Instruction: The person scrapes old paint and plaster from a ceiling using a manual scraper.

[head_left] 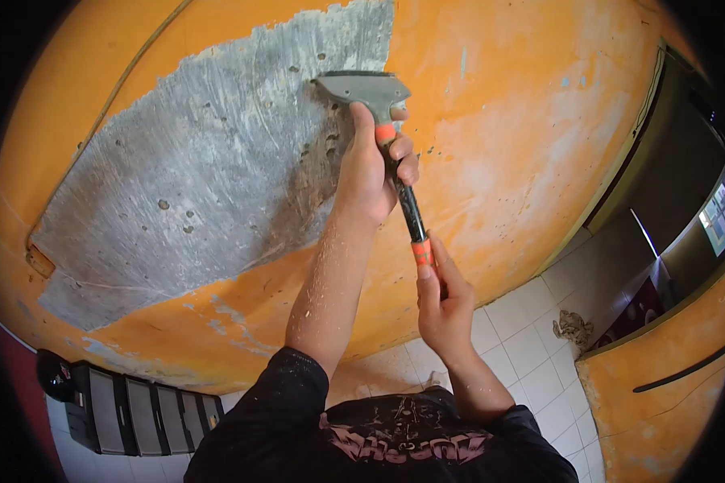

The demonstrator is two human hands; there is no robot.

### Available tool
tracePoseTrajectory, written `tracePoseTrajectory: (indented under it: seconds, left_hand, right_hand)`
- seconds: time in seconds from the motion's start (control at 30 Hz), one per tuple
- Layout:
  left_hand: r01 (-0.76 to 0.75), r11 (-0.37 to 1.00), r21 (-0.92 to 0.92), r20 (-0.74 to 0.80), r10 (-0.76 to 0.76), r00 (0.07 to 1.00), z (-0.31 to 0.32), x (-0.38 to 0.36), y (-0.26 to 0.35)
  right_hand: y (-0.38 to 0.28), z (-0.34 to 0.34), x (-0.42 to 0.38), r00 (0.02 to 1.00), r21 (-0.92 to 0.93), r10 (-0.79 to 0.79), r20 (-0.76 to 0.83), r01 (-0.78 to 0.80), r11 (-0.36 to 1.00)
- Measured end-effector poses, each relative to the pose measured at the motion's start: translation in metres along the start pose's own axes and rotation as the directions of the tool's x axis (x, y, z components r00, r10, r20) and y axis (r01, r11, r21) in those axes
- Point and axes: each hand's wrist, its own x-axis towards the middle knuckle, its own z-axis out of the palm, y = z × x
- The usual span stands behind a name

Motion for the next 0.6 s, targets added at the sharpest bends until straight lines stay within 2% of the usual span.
tracePoseTrajectory:
  seconds: [0.07,0.13,0.27,0.37,0.4,0.5,0.53,0.6]
  left_hand:
    - [0.007,1.000,-0.028,-0.015,-0.008,1.000,-0.004,-0.006,-0.004]
    - [0.016,1.000,-0.021,-0.044,-0.017,0.999,-0.008,-0.015,-0.010]
    - [0.027,0.999,-0.046,-0.054,-0.030,0.998,-0.002,-0.006,-0.008]
    - [-0.027,1.000,-0.010,-0.003,0.026,1.000,0.015,0.004,0.004]
    - [-0.019,0.999,-0.031,0.017,0.020,1.000,0.012,0.004,0.003]
    - [0.018,1.000,-0.022,-0.061,-0.019,0.998,-0.006,-0.017,-0.014]
    - [0.023,0.998,-0.067,0.005,-0.023,1.000,-0.015,-0.016,-0.016]
    - [0.005,0.999,-0.042,0.013,-0.004,1.000,-0.013,-0.004,-0.012]
  right_hand:
    - [-0.002,-0.002,-0.002,1.000,0.008,0.025,0.001,-0.026,1.000]
    - [0.001,-0.005,-0.014,1.000,-0.058,-0.009,0.030,0.011,0.998]
    - [0.007,-0.008,0.005,0.983,-0.094,-0.183,-0.008,0.182,0.979]
    - [-0.016,-0.018,0.013,0.998,0.000,0.023,0.055,-0.023,1.000]
    - [-0.017,-0.018,0.011,0.998,0.001,0.025,0.052,-0.026,1.000]
    - [-0.003,-0.018,-0.011,0.996,-0.040,0.053,0.077,-0.050,0.998]
    - [0.002,-0.017,-0.015,0.997,-0.017,0.019,0.071,-0.018,1.000]
    - [-0.002,-0.016,-0.002,0.998,-0.017,-0.033,0.056,0.035,0.999]
